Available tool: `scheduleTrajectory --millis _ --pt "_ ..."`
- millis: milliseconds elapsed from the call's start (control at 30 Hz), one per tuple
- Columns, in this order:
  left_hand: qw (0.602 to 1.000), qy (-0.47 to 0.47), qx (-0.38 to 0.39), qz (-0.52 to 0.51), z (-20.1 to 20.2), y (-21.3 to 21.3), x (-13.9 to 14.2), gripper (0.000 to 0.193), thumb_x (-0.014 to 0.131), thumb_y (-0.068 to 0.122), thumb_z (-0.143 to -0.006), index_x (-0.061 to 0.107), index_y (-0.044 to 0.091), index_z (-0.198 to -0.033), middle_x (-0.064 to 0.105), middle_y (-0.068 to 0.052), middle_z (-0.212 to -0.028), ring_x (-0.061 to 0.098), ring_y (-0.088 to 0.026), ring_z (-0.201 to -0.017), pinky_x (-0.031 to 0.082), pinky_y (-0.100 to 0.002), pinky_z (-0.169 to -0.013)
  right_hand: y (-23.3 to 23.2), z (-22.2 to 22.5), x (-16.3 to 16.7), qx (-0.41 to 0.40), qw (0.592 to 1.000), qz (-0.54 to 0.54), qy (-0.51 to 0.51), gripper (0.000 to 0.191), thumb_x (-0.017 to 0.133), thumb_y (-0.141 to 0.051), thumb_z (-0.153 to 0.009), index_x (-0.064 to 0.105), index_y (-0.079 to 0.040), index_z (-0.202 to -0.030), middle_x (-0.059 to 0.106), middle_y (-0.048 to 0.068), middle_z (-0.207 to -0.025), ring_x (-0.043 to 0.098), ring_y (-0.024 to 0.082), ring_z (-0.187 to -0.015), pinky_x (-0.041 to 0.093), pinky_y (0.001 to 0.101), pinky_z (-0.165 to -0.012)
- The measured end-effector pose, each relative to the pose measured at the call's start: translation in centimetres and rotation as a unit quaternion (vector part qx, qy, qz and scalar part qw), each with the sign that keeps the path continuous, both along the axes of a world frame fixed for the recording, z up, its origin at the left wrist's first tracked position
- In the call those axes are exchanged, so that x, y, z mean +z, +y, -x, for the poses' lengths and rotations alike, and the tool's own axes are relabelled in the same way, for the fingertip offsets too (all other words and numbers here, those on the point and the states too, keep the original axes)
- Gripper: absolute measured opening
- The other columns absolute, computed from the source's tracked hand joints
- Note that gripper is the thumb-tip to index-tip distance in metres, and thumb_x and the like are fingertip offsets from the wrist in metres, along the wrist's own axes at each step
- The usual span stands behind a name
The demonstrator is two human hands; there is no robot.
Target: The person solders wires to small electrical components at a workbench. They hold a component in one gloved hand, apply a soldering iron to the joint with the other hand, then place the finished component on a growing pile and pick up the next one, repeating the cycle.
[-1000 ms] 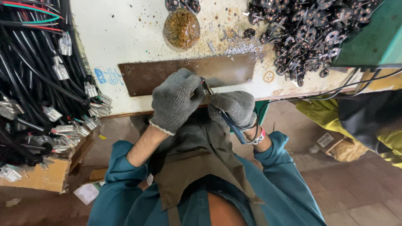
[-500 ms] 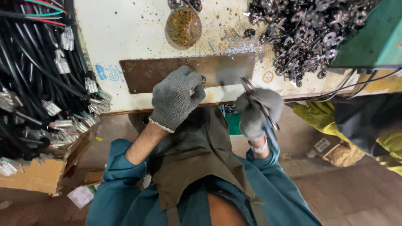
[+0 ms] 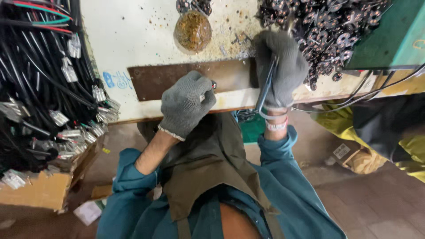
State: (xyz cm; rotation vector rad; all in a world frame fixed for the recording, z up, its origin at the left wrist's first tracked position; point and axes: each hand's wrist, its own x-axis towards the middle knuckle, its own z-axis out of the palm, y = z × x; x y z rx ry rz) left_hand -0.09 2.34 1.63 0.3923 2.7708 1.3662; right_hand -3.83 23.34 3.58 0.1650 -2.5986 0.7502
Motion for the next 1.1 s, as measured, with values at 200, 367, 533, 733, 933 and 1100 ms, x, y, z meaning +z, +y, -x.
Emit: scheduleTrajectory --millis 200,367,533,733,933,1100 --pt "0.999 0.01 0.036 -0.001 0.3 -2.3 -0.2 0.015 0.075 0.005 -0.084 0.063 0.013 -0.086 0.058 -0.006 -0.084 0.063 -0.028 -0.076 0.05 -0.041 -0.066 -0.9 -4.5 1.1 0.093 0.972 0.102 -0.192 0.026 0.077 0.001 -0.103 0.06 -0.01 -0.119 0.078 0.007 -0.111 0.079 0.021 -0.095 0.062 0.0311 -0.082" --pt "0.999 0.016 0.035 -0.006 0.1 -2.6 -0.7 0.016 0.077 0.005 -0.08 0.062 0.012 -0.084 0.057 -0.008 -0.082 0.062 -0.029 -0.075 0.049 -0.042 -0.064 -1.7 -5.7 0.2 0.071 0.994 0.06 -0.062 0.032 0.084 -0.002 -0.094 0.06 -0.005 -0.116 0.071 0.012 -0.11 0.073 0.034 -0.099 0.06 0.0384 -0.087" --pt "0.999 0.019 0.042 -0.02 0.2 -2.4 -0.8 0.015 0.076 0.006 -0.081 0.063 0.011 -0.087 0.059 -0.008 -0.086 0.064 -0.029 -0.078 0.051 -0.041 -0.067 -3.9 -5.5 0.5 0.046 0.997 -0.006 -0.055 0.043 0.092 -0.017 -0.079 0.061 -0.006 -0.107 0.07 0.012 -0.098 0.068 0.035 -0.089 0.055 0.0421 -0.08" --pt "0.999 0.015 0.042 -0.019 0.2 -2.6 -0.4 0.015 0.077 0.007 -0.082 0.064 0.011 -0.087 0.059 -0.008 -0.086 0.063 -0.029 -0.077 0.051 -0.041 -0.067 -3.5 -5.1 1.5 0.078 0.989 0.031 -0.12 0.037 0.086 -0.009 -0.09 0.061 -0.008 -0.117 0.068 0.013 -0.109 0.07 0.035 -0.099 0.057 0.0384 -0.084" --pt "0.999 0.023 0.045 -0.017 0.2 -2.5 -0.6 0.015 0.077 0.008 -0.082 0.064 0.013 -0.086 0.06 -0.007 -0.085 0.064 -0.028 -0.076 0.051 -0.041 -0.066 -2.8 -5.1 1.8 0.114 0.984 -0.004 -0.14 0.04 0.085 -0.007 -0.089 0.06 -0.009 -0.119 0.069 0.012 -0.11 0.069 0.036 -0.101 0.057 0.0423 -0.086" --pt "0.999 0.026 0.043 -0.012 0.3 -2.5 -0.5 0.014 0.076 0.007 -0.083 0.064 0.013 -0.086 0.059 -0.007 -0.085 0.063 -0.028 -0.076 0.05 -0.041 -0.065 -2.5 -5.0 2.1 0.116 0.973 -0.015 -0.198 0.035 0.08 -0.001 -0.089 0.064 -0.011 -0.119 0.072 0.012 -0.106 0.071 0.032 -0.099 0.057 0.0407 -0.082"
